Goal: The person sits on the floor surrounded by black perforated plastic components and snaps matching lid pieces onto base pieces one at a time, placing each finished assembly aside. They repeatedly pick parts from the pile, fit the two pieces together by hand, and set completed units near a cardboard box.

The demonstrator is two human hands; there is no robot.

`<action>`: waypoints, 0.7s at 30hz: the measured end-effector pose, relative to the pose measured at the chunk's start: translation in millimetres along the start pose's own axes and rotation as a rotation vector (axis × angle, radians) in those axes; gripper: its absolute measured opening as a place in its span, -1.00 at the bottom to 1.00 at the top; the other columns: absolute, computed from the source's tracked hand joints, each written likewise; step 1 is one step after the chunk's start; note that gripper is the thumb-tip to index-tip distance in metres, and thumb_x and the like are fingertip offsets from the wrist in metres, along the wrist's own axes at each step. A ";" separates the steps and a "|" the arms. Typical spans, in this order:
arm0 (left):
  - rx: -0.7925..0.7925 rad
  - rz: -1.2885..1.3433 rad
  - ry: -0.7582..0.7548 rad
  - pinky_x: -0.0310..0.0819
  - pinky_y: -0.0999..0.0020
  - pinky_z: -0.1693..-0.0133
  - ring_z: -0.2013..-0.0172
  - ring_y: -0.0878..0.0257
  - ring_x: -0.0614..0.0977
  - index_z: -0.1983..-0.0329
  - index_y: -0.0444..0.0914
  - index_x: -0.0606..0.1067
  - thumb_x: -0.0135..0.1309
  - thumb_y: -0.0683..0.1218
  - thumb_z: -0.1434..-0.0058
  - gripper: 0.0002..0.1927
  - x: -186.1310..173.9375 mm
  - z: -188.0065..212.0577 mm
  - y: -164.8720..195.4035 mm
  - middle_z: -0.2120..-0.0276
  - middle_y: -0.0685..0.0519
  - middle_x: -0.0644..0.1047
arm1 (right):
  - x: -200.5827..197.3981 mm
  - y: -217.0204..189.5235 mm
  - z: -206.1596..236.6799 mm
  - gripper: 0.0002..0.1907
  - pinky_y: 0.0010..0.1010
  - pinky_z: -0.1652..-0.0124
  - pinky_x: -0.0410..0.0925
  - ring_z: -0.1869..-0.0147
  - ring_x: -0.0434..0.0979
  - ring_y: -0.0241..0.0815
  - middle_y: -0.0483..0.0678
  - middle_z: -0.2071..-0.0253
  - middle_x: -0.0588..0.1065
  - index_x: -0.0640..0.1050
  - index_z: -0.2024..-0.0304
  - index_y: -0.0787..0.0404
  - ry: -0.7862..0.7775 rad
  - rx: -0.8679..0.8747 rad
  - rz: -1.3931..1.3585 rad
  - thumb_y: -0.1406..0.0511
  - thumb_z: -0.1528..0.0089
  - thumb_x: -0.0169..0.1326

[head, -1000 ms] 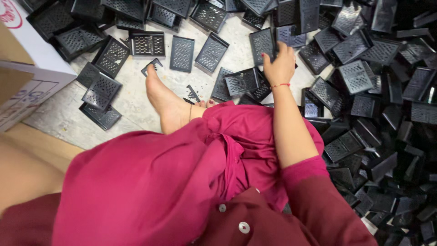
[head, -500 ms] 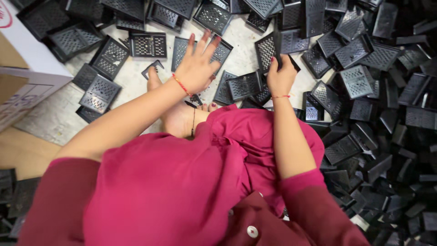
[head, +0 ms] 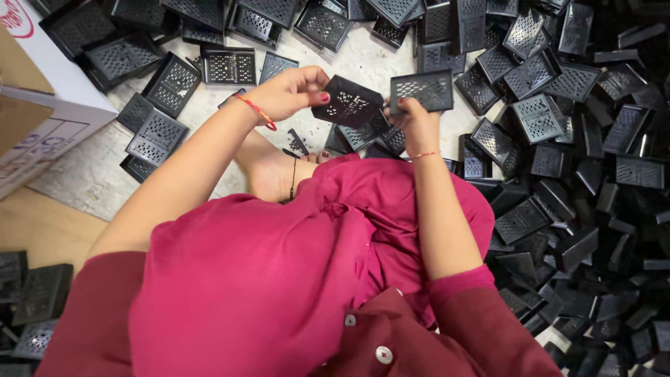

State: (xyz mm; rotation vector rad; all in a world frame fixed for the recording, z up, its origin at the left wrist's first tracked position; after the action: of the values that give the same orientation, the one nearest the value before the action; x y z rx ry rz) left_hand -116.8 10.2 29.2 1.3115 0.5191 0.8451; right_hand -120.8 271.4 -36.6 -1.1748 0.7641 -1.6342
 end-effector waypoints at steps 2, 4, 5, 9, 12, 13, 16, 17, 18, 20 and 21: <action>0.002 0.200 -0.039 0.47 0.42 -0.19 -0.01 0.42 0.61 -0.17 -0.31 0.43 0.02 -0.21 -0.44 -0.74 7.5 2.7 10.1 0.01 0.12 0.61 | -0.7 6.8 8.5 -0.78 -0.27 0.30 0.41 0.27 0.58 -0.06 0.11 0.20 0.57 0.54 0.06 0.45 0.029 -0.026 0.158 0.38 -0.34 0.02; 0.016 0.300 -0.029 0.53 0.37 -0.18 0.00 0.39 0.64 -0.16 -0.30 0.44 0.03 -0.19 -0.42 -0.73 10.1 2.3 18.1 0.03 0.10 0.61 | 5.0 14.7 21.7 -0.71 -0.30 0.28 0.41 0.27 0.59 -0.09 0.08 0.17 0.57 0.52 -0.01 0.45 0.028 0.011 0.228 0.35 -0.34 -0.02; 0.022 0.351 -0.020 0.56 0.34 -0.17 0.00 0.37 0.65 -0.15 -0.30 0.45 0.04 -0.18 -0.41 -0.73 11.4 0.3 20.2 0.04 0.09 0.61 | 10.7 19.8 30.3 -0.64 -0.33 0.25 0.44 0.25 0.63 -0.09 0.07 0.13 0.60 0.49 -0.08 0.43 0.011 0.061 0.217 0.34 -0.30 -0.08; 0.016 0.415 0.174 0.55 0.26 -0.13 -0.01 0.38 0.61 -0.21 -0.22 0.46 0.03 -0.11 -0.42 -0.68 7.9 -17.3 9.4 0.01 0.12 0.59 | 62.4 8.9 65.6 -0.15 -0.29 -0.09 0.54 -0.17 0.61 -0.17 -0.02 -0.19 0.48 0.09 -0.45 0.23 -0.164 -0.018 -0.190 0.47 -0.06 -0.09; -0.123 0.436 0.444 0.56 0.17 0.01 0.04 0.38 0.59 -0.25 -0.09 0.41 -0.02 0.10 -0.39 -0.59 6.2 -26.3 -23.7 0.06 0.19 0.56 | 87.7 -14.2 85.3 0.03 -0.36 -0.13 0.37 -0.12 0.44 -0.10 0.13 -0.19 0.39 -0.10 -0.64 0.16 -0.177 -0.173 0.017 0.52 -0.18 0.02; -0.221 0.428 0.492 0.53 0.15 0.06 0.05 0.37 0.58 -0.27 -0.01 0.36 -0.06 0.20 -0.35 -0.53 11.1 -27.3 -39.0 0.06 0.24 0.55 | 99.6 -16.9 89.1 0.01 -0.36 -0.16 0.37 -0.16 0.46 -0.11 0.11 -0.23 0.39 -0.10 -0.63 0.17 -0.212 -0.185 0.059 0.50 -0.20 0.03; -0.411 0.560 0.502 0.51 0.12 0.14 0.13 0.19 0.60 -0.26 0.15 0.27 -0.09 0.39 -0.21 -0.41 34.5 -27.6 -76.9 0.12 0.21 0.55 | 130.7 -35.0 105.8 -0.02 -0.32 -0.25 0.33 -0.27 0.47 -0.01 0.15 -0.32 0.34 -0.09 -0.60 0.16 -0.292 -0.459 0.440 0.42 -0.23 0.09; -0.456 0.630 0.482 0.52 0.11 0.16 0.16 0.10 0.61 -0.24 0.19 0.26 -0.08 0.44 -0.16 -0.38 42.3 -26.7 -87.7 0.15 0.17 0.56 | 142.2 -45.4 120.2 0.00 -0.28 -0.27 0.29 -0.30 0.43 0.11 0.21 -0.33 0.30 -0.08 -0.60 0.14 -0.295 -0.707 0.735 0.40 -0.22 0.13; -0.425 0.692 0.402 0.54 0.07 0.14 0.16 0.08 0.61 -0.20 0.10 0.29 -0.02 0.43 -0.22 -0.40 50.2 -29.7 -91.2 0.16 0.11 0.56 | 154.2 -48.4 136.1 0.02 -0.23 -0.28 0.25 -0.33 0.39 0.23 0.27 -0.34 0.26 -0.07 -0.61 0.12 -0.294 -0.951 1.029 0.37 -0.21 0.17; -0.359 0.809 0.235 0.58 0.00 0.10 0.17 0.03 0.61 -0.13 -0.08 0.35 0.09 0.41 -0.32 -0.41 60.9 -33.0 -94.6 0.17 0.00 0.55 | 142.5 -32.0 122.2 -0.02 -0.27 -0.28 0.33 -0.24 0.46 0.03 0.15 -0.32 0.29 -0.13 -0.62 0.12 -0.354 -0.650 0.794 0.28 -0.34 0.17; -0.436 0.858 0.260 0.59 -0.01 0.14 0.22 -0.02 0.63 -0.07 -0.14 0.37 0.07 0.40 -0.30 -0.40 59.4 -28.3 -106.1 0.21 -0.05 0.57 | 135.4 -21.3 115.7 -0.04 -0.29 -0.27 0.36 -0.20 0.49 -0.07 0.10 -0.32 0.31 -0.16 -0.62 0.12 -0.379 -0.500 0.673 0.23 -0.40 0.17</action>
State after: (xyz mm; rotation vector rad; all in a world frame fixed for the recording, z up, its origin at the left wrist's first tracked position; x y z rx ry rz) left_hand -76.2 70.8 -72.2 0.9981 -0.0743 1.7429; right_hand -31.2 156.8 68.5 -1.3198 1.1910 -0.6566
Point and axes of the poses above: each hand's wrist, its own z-axis away from the middle knuckle, its own x-axis out of the palm, y = z × x, the point moved 9 cm from there along -z, towards the middle knuckle
